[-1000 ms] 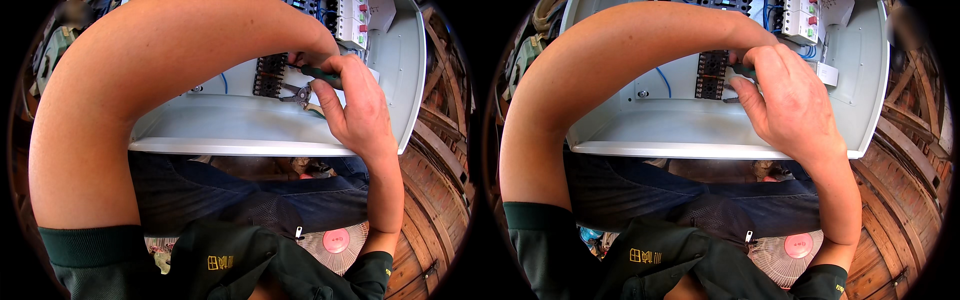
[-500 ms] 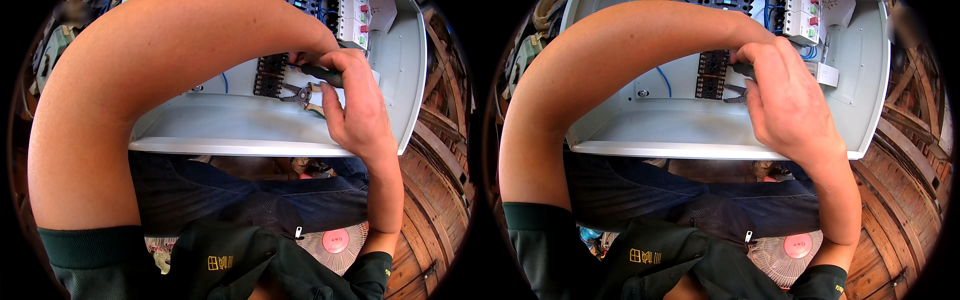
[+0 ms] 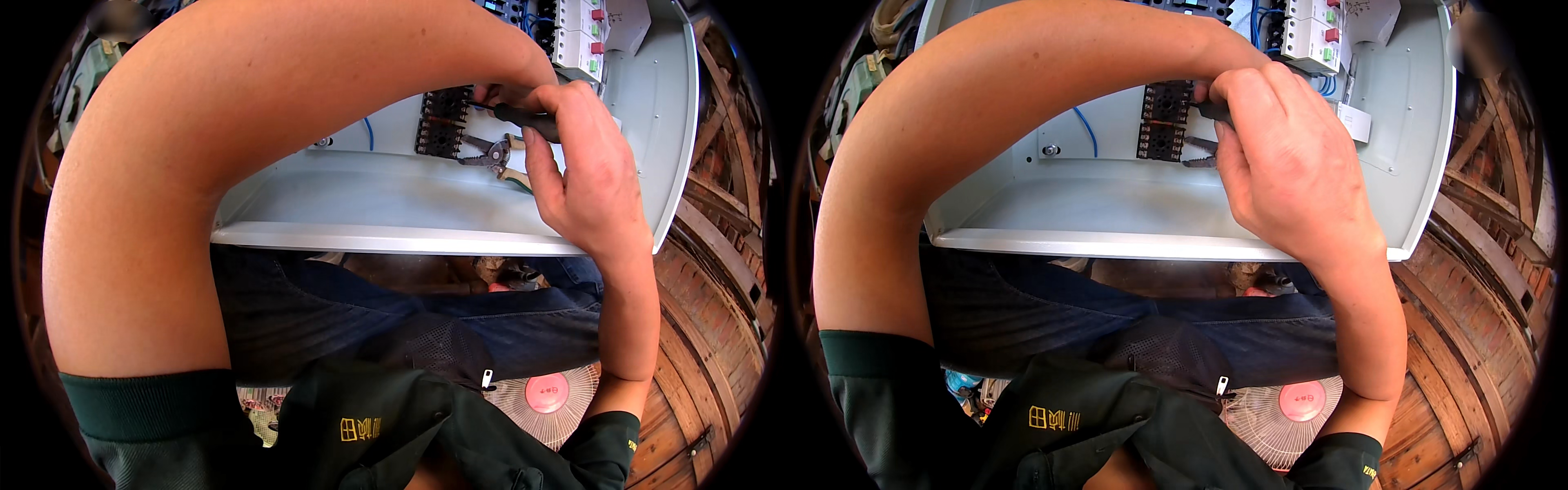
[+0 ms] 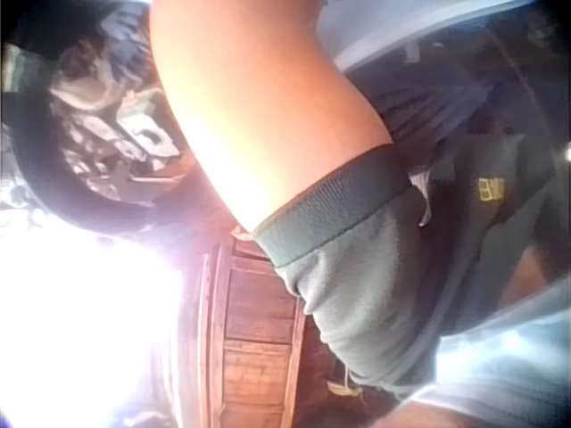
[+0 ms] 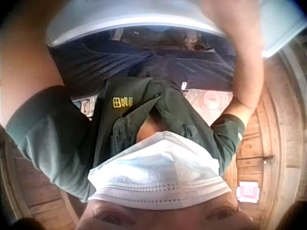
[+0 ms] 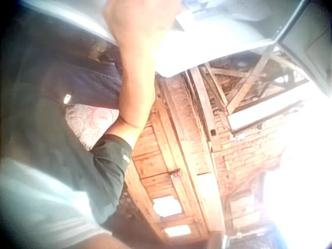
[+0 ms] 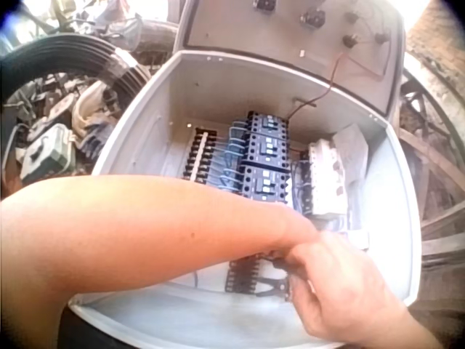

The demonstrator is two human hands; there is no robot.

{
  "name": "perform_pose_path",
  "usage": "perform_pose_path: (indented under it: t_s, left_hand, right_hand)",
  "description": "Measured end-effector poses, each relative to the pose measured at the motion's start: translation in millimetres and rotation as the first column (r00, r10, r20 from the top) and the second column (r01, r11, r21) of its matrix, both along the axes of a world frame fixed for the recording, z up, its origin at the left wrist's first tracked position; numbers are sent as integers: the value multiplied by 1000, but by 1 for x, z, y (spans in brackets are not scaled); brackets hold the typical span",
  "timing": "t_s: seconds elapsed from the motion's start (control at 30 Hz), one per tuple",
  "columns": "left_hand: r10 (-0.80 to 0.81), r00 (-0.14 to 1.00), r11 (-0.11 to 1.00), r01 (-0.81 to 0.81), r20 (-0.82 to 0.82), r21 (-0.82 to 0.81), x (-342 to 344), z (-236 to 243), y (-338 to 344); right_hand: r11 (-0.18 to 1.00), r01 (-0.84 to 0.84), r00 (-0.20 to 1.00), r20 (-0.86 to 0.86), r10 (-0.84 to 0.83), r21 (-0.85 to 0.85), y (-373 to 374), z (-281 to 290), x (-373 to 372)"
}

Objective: The person sits on the floor and works inside an open electrical distribution box. They use pliers and a screwdriver to strip, cut, and connect blue wires to terminal blocks and circuit breakers.

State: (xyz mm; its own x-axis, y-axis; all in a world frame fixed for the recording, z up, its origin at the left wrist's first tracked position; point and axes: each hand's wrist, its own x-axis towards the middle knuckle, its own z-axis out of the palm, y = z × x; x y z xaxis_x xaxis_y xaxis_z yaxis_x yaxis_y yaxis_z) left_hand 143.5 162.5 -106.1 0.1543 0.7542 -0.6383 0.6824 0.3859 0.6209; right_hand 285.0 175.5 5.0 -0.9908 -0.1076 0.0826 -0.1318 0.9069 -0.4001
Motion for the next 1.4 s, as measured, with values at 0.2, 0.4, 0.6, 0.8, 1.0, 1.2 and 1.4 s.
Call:
perform_pose_path:
  t_s: [0.2,0.4,0.6,0.8,1.0,1.2,1.4]
  left_hand:
    - [-35,996,999,34,83,13,-2,-7,1]
    - [-44,997,997,48,67,-56,-2,-11,7]
    - [-176,978,984,175,-109,-21,3,5,6]
    - [-162,970,985,148,-182,-87,7,18,2]
    - [-52,990,991,35,-131,-130,5,19,1]
    - [-94,988,991,81,-124,-107,2,16,4]
    - [-93,987,992,81,-132,-95,3,13,-1]
  right_hand:
    - [999,1,1000,17,-2,39,2,-1,2]
    - [1000,-3,999,42,3,-8,2,5,3]
    - [1000,-17,998,64,16,23,8,6,5]
    - [981,-46,989,144,19,189,5,17,-2]
    - [987,-66,995,81,54,144,2,16,-10]
    - [985,13,988,147,-38,171,3,9,2]
    - [998,2,1000,16,-2,57,-7,5,-5]
